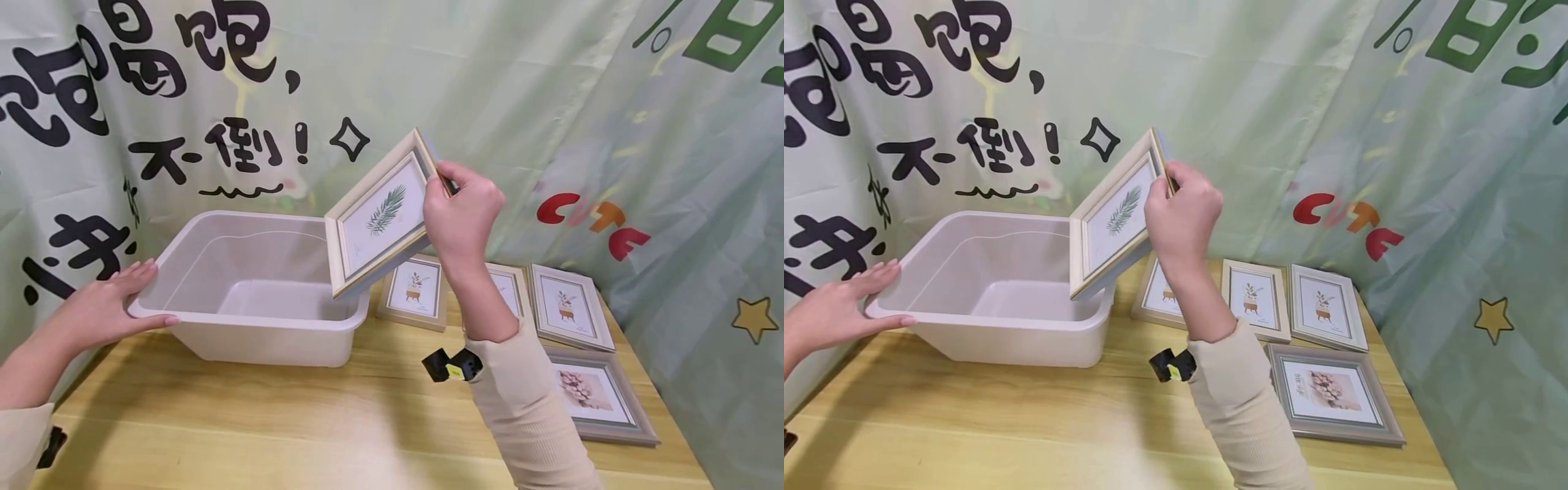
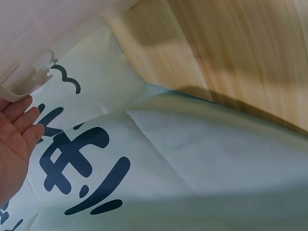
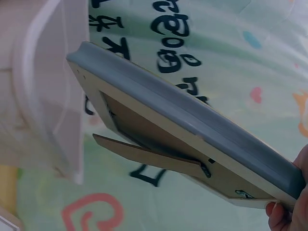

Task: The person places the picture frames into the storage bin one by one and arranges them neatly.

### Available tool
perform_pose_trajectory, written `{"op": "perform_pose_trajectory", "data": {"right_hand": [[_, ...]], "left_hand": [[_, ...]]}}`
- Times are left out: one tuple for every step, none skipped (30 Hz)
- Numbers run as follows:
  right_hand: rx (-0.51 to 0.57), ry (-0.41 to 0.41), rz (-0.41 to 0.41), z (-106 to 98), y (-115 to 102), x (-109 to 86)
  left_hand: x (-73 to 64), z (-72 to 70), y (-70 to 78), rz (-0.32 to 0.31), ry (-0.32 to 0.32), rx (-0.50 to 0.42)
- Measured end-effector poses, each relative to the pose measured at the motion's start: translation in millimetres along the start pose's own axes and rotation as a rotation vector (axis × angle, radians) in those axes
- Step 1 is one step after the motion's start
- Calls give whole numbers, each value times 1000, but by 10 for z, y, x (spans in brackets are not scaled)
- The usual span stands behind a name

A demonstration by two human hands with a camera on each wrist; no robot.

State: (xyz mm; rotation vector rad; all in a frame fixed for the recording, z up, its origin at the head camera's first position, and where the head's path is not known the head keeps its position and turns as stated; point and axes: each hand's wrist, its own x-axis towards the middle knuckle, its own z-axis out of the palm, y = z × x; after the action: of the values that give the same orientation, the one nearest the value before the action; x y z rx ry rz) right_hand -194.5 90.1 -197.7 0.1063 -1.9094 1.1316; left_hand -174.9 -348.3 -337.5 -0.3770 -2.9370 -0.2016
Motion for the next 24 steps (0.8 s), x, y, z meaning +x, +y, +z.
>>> {"op": "perform_pose_trajectory", "data": {"right_hand": [[1, -6, 4, 41, 20, -15], [0, -13, 7, 79, 39, -33], [-2, -17, 10, 116, 59, -51], [-1, -20, 18, 151, 82, -70], [1, -22, 25, 182, 104, -90], [3, -24, 33, 209, 125, -110], [2, -26, 38, 235, 147, -128], [1, -28, 41, 258, 169, -144], [2, -28, 42, 282, 192, -160], [1, -27, 43, 297, 214, -177], [-2, -27, 41, 312, 234, -192], [-7, -26, 36, 326, 254, -205], [-8, -27, 32, 342, 270, -217], [-8, -30, 28, 356, 282, -230], [-12, -32, 20, 372, 295, -241], [-22, -36, 9, 387, 305, -254], [-32, -43, -5, 403, 316, -265], [-42, -50, -20, 418, 325, -275], [-54, -60, -32, 429, 332, -288], [-71, -68, -43, 439, 339, -302], [-89, -76, -53, 449, 346, -315], [-107, -87, -55, 454, 350, -331], [-119, -102, -54, 459, 351, -343], [-132, -120, -45, 460, 348, -358]], "left_hand": [[-1, 0, -4, 0, 1, -3], [-3, 0, -6, -1, 1, -7], [-4, 0, -8, 0, 1, -12], [-5, 1, -10, 0, 2, -15], [-6, 1, -11, 1, 2, -17], [-6, 1, -12, 3, 3, -19], [-7, 1, -13, 3, 3, -20], [-7, 0, -13, 3, 4, -21], [-7, -1, -15, 4, 8, -21], [-7, -1, -11, 5, 9, -21], [-6, -2, -8, 5, 10, -21], [-5, -4, -5, 6, 12, -22], [-5, -6, -3, 7, 14, -22], [-4, -10, -1, 8, 16, -22], [-3, -14, 1, 8, 16, -19], [-1, -19, 2, 8, 16, -18], [0, -23, 4, 7, 16, -17], [2, -26, 5, 5, 14, -15], [3, -28, 7, 4, 11, -14], [5, -30, 8, 1, 7, -13], [7, -29, 10, -1, 4, -13], [8, -28, 11, -3, 1, -15], [9, -24, 12, -4, -3, -17], [10, -19, 13, -6, -7, -19]]}}
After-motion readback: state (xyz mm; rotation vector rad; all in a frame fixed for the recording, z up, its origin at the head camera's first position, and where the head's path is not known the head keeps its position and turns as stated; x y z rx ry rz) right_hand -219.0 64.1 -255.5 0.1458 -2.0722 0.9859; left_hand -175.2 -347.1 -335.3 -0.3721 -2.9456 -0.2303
